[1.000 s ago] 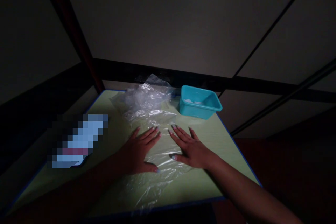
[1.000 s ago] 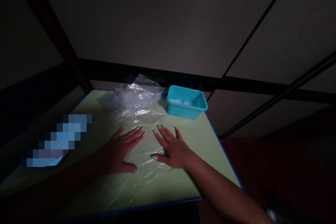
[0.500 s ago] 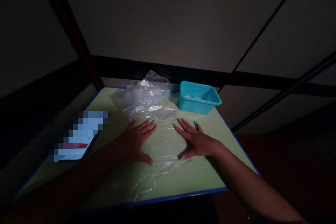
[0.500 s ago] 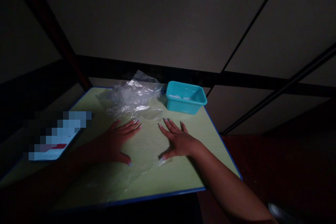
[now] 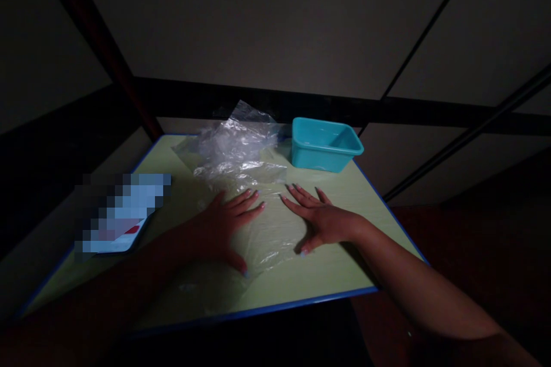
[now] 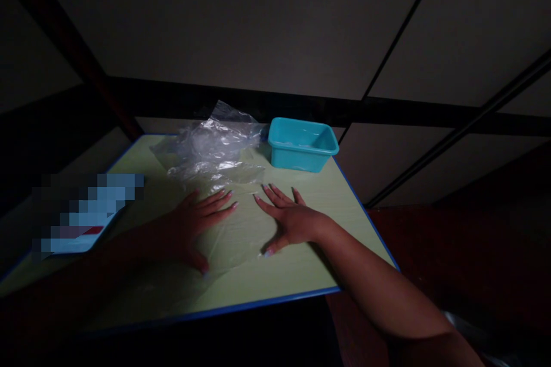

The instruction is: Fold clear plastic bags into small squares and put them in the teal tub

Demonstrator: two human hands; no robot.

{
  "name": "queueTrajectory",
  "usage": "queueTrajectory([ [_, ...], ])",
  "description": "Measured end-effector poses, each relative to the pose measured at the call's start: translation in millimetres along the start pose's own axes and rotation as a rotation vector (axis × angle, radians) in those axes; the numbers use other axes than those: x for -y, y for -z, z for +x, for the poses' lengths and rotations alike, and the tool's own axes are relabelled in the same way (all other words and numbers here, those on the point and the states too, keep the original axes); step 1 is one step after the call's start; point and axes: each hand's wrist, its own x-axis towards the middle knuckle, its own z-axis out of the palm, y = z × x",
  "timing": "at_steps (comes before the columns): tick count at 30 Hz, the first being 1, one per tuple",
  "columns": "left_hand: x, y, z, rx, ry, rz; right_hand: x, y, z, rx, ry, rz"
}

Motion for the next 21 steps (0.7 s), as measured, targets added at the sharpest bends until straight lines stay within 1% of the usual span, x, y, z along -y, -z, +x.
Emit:
queueTrajectory([
  [8,3,-1.4,0,-0.028,0.001,0.007,1,2,1,0.042,-0.037,-0.026],
  [10,3,-1.2,0,-0.021,0.012,0.009,2,2,1,0.036,-0.050,-0.034],
  [12,5,-1.3,1,-0.024,0.021,0.016,3,2,-1,0.001,-0.043,-0.039],
  [15,12,-2.0,2,-0.050,0.025,0.030,5,2,-4,-0.076,0.033,-0.029],
  [18,18,-1.5,4,-0.085,0.023,0.018,9,1,-7,-0.114,0.126,-0.012],
  [21,21,0.2,6,-0.166,0.045,-0.047,16,1,-10,-0.155,0.209,-0.013],
])
